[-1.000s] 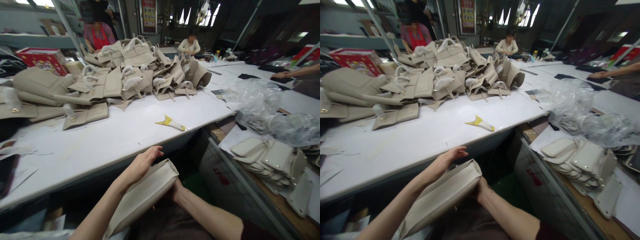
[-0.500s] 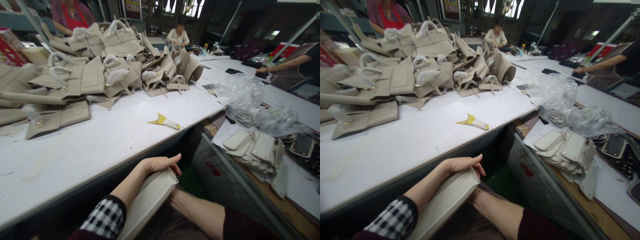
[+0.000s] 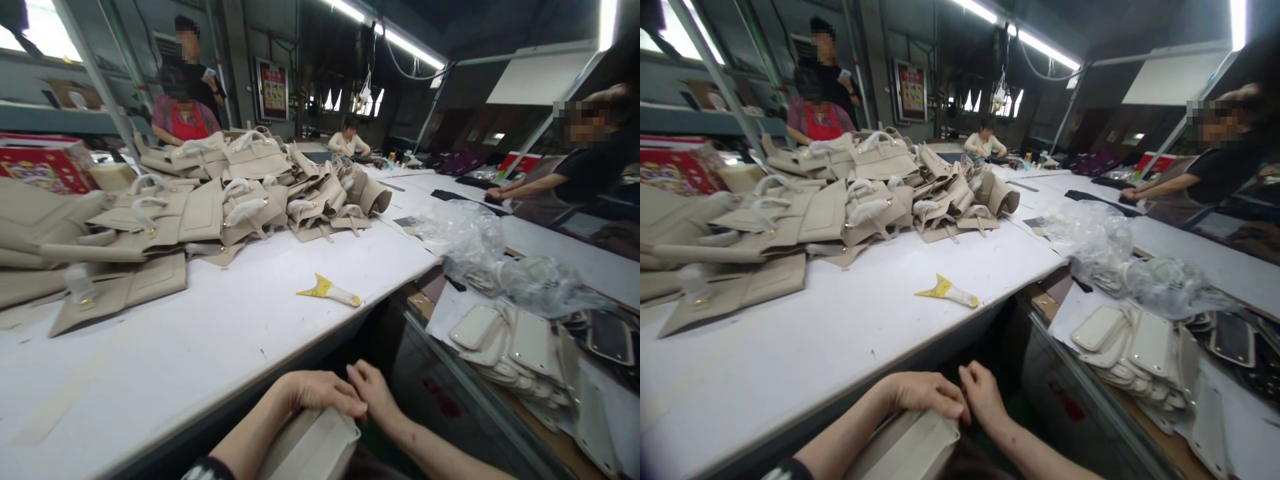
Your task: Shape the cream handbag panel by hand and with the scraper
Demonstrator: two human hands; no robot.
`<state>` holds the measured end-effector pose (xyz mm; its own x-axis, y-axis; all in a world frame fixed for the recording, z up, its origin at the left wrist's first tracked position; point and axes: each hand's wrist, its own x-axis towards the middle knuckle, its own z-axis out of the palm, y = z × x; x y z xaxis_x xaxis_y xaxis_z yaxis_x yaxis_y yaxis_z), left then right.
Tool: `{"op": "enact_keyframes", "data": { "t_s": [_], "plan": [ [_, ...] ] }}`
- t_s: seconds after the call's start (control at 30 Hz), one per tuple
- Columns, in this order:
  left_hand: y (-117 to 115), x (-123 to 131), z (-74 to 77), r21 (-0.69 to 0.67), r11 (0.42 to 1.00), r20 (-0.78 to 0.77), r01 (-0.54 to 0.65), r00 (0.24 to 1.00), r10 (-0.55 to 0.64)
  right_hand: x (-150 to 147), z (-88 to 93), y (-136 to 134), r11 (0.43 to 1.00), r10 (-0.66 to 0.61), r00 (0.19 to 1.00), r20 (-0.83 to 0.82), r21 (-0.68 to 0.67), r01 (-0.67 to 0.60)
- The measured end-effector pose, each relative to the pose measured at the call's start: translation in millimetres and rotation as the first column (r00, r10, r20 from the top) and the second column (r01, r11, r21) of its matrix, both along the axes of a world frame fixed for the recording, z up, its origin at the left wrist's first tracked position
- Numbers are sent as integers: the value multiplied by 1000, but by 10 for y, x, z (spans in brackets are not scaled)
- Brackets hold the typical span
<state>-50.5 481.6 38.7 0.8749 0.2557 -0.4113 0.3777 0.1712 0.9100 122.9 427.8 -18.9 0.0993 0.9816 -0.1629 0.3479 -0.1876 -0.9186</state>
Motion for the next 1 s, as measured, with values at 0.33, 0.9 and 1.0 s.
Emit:
{"op": "enact_keyframes", "data": {
  "t_s": [0.33, 0.9, 1.0],
  "plan": [
    [19, 48, -56, -131, 990, -29, 48, 998, -52, -32, 709, 1729, 818, 271, 576, 771, 131, -561],
    [8, 91, -159, -34, 995, -28, 98, 995, -99, 927, 921, -187, 485, 665, 710, -233, -588, -647],
    [17, 79, -158, 1, 996, -45, 95, 995, -94, 777, 736, -380, 477, 627, 735, -259, -619, -625]
  ]
}}
